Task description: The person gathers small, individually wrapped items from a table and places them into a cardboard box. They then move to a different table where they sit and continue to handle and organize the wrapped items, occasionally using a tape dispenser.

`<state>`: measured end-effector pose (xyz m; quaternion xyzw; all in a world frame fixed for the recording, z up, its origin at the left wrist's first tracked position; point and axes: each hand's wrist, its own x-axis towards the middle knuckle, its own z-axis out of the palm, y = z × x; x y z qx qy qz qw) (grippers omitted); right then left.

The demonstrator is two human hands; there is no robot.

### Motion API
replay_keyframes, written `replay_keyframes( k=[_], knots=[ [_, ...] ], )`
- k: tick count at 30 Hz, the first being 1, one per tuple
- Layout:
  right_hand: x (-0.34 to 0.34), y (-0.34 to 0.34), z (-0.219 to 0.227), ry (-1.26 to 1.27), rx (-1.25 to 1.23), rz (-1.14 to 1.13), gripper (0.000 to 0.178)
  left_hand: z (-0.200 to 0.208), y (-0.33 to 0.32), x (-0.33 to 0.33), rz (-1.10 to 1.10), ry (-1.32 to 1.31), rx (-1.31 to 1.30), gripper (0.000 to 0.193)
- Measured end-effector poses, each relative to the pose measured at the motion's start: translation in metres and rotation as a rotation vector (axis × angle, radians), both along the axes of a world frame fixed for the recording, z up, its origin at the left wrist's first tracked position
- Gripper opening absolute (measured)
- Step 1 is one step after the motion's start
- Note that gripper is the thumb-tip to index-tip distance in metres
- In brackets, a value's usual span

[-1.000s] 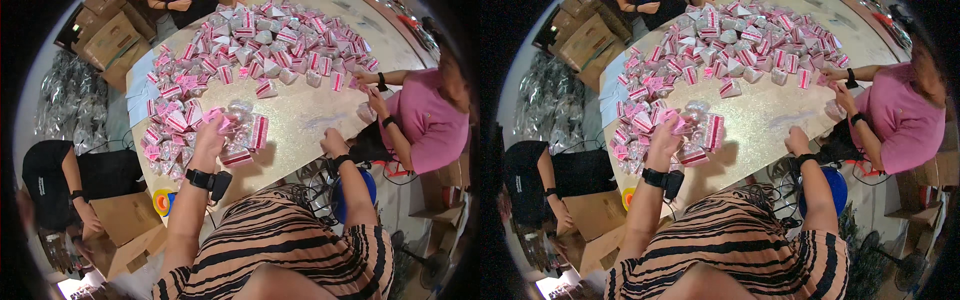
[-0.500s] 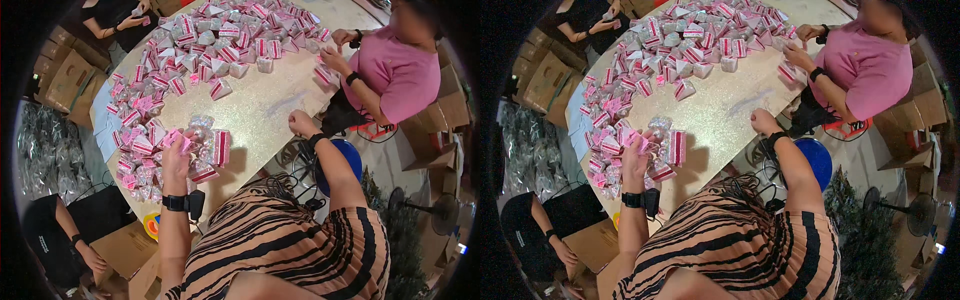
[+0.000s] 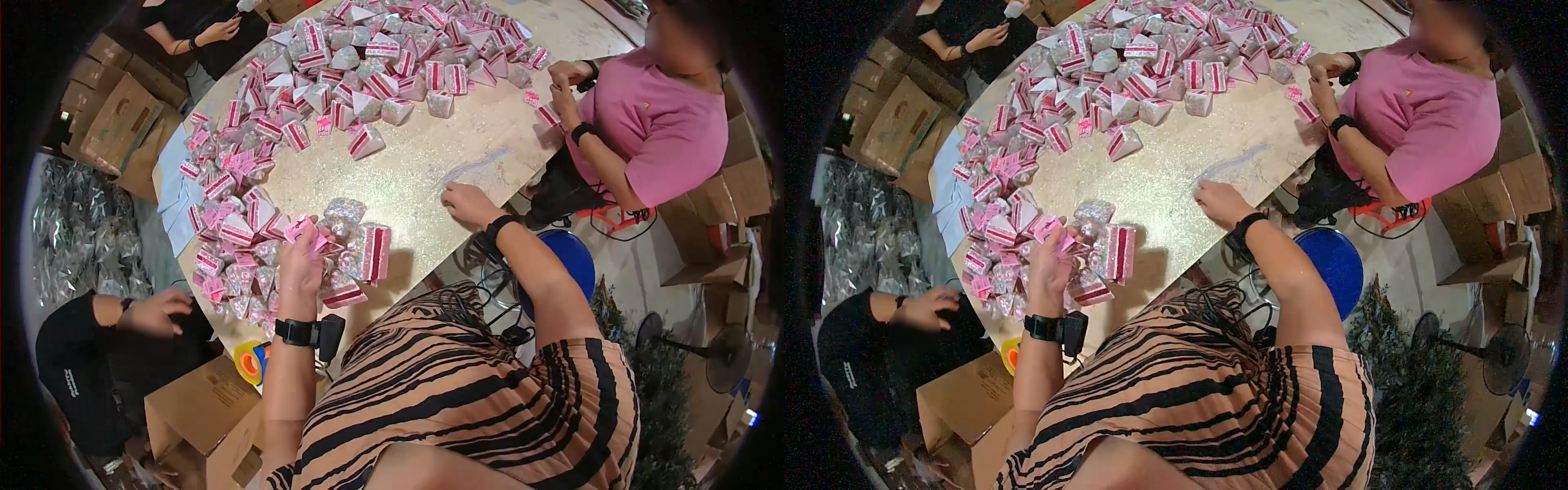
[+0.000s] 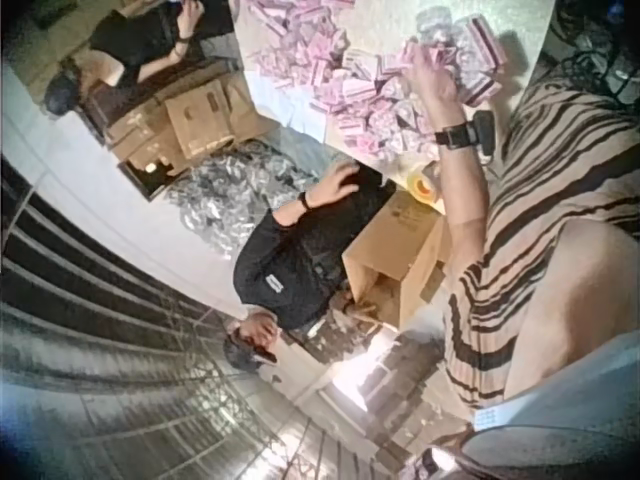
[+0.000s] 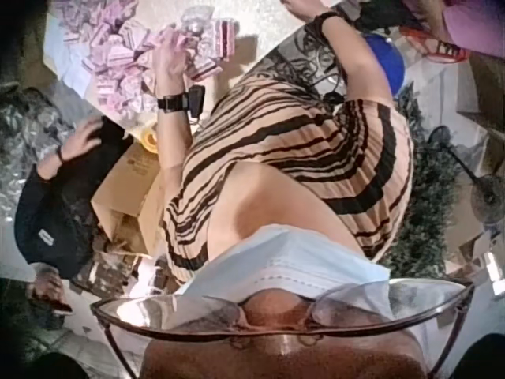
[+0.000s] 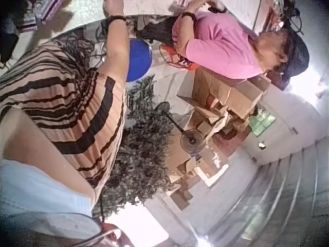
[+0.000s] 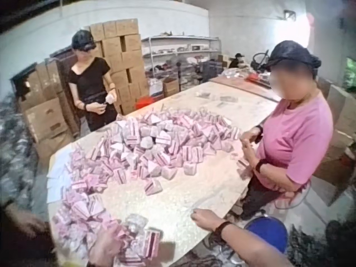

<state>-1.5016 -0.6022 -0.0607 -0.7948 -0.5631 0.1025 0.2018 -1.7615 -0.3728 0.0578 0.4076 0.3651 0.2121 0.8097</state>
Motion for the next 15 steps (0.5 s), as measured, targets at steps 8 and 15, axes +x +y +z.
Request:
replay_keyframes(
  k=[8, 15],
  knots=[
    [-0.013, 0.042, -0.012, -0.173, -0.112, 0.089, 0.011, -0.009, -0.005, -0.005, -0.008, 0.055, -0.014, 0.022],
    [0.012, 0.043, -0.003, 0.834, 0.138, -0.319, 0.012, 0.008, -0.015, -0.001, -0.046, 0.153, -0.019, 0.014]
  ],
)
